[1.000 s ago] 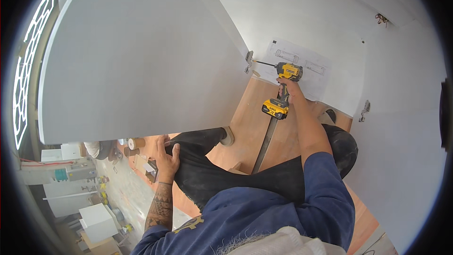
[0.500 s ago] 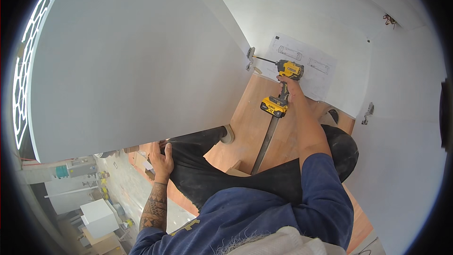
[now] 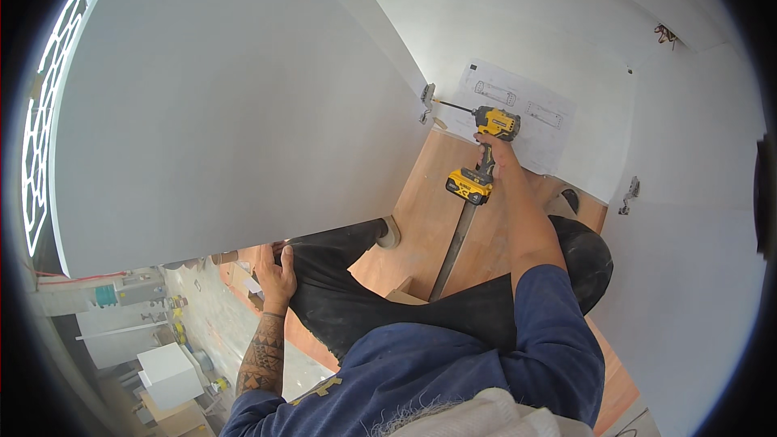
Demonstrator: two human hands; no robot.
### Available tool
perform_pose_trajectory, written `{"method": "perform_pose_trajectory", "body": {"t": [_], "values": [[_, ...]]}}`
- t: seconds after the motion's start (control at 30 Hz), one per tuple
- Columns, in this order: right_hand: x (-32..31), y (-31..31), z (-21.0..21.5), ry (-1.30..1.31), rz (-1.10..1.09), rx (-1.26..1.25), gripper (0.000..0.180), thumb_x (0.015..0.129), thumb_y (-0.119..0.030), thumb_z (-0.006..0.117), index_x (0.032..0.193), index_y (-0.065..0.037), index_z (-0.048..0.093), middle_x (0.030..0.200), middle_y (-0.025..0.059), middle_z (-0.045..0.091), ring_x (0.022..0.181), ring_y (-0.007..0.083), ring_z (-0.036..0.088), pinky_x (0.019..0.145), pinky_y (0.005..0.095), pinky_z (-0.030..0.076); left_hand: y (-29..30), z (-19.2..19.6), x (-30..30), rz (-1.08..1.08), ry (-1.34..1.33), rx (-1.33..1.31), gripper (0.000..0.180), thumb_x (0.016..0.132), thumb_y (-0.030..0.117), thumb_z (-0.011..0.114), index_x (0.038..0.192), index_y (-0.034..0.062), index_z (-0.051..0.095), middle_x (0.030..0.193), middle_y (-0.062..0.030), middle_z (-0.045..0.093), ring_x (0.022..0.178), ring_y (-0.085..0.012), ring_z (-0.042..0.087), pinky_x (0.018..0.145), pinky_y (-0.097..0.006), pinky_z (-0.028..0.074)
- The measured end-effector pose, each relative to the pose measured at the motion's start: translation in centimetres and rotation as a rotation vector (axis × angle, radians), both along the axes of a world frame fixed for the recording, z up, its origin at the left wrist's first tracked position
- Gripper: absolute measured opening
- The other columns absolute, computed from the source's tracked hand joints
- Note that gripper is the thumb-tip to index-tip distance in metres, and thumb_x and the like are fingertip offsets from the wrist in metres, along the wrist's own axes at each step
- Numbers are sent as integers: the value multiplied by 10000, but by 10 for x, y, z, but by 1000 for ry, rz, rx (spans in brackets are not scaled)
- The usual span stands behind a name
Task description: The person attaches a white door panel to a cabinet frame by aligning the hinges and securing them with screws using a power drill.
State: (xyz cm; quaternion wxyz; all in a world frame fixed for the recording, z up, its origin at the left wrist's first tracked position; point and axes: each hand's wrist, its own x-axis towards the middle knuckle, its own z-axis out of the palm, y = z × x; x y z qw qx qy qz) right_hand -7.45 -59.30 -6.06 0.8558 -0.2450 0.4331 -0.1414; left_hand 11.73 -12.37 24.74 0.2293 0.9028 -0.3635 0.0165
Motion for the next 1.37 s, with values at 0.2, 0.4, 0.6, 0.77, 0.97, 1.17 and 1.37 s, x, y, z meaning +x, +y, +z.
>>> {"method": "perform_pose_trajectory", "body": {"t": [0.2, 0.4, 0.6, 0.77, 0.97, 1.17, 1.37], "values": [[2, 0, -1, -5, 3, 0, 205, 863, -199, 802, 1029, -108, 724, 656, -14, 592, 505, 147, 543, 514, 333, 489, -2, 1, -1, 10, -6, -3, 309, 1056, 257, 592, 1143, -39, 607, 1026, -164, 680, 920, -265, 723, 858, -371, 566], [3, -1, -8, -24, 18, 4, 220, 859, -224, 807, 1036, -123, 726, 656, -19, 586, 516, 146, 543, 514, 355, 483, -3, -1, -1, 13, -18, 8, 327, 1037, 261, 618, 1175, -36, 617, 1003, -183, 698, 921, -316, 729, 847, -404, 565], [3, 0, -6, -39, 14, 14, 221, 883, -207, 783, 1068, -98, 730, 660, -17, 589, 519, 143, 543, 513, 333, 480, -2, 0, -1, 23, -42, 25, 324, 1035, 266, 620, 1133, -43, 626, 979, -196, 702, 888, -331, 729, 830, -416, 566], [2, -2, -9, -45, 7, 21, 227, 889, -197, 776, 1082, -88, 730, 662, -12, 591, 515, 141, 541, 511, 326, 480, 0, 0, 1, 9, -68, 48, 332, 1038, 284, 615, 1121, -37, 634, 942, -197, 705, 863, -345, 717, 803, -428, 558], [3, -1, -14, -53, 18, 39, 206, 868, -211, 790, 1032, -107, 722, 659, -15, 592, 516, 145, 543, 507, 343, 467, 2, -3, 4, 15, -51, 35, 353, 1044, 306, 603, 1117, -39, 635, 937, -193, 715, 858, -356, 712, 802, -439, 550], [5, -2, -20, -64, 12, 32, 192, 845, -219, 801, 987, -125, 711, 655, -16, 598, 522, 153, 544, 503, 360, 460, 2, -6, 6, 5, -91, 44, 333, 1040, 290, 601, 1123, -30, 641, 938, -189, 720, 871, -373, 693, 815, -456, 532], [8, -3, -33, -52, -6, 94, 231, 839, -223, 807, 1007, -117, 689, 644, -1, 606, 519, 167, 565, 502, 363, 475, 8, -8, 9, 35, -102, 121, 350, 1024, 320, 619, 1131, -12, 649, 1040, -215, 706, 1010, -367, 665, 912, -483, 494]]}}
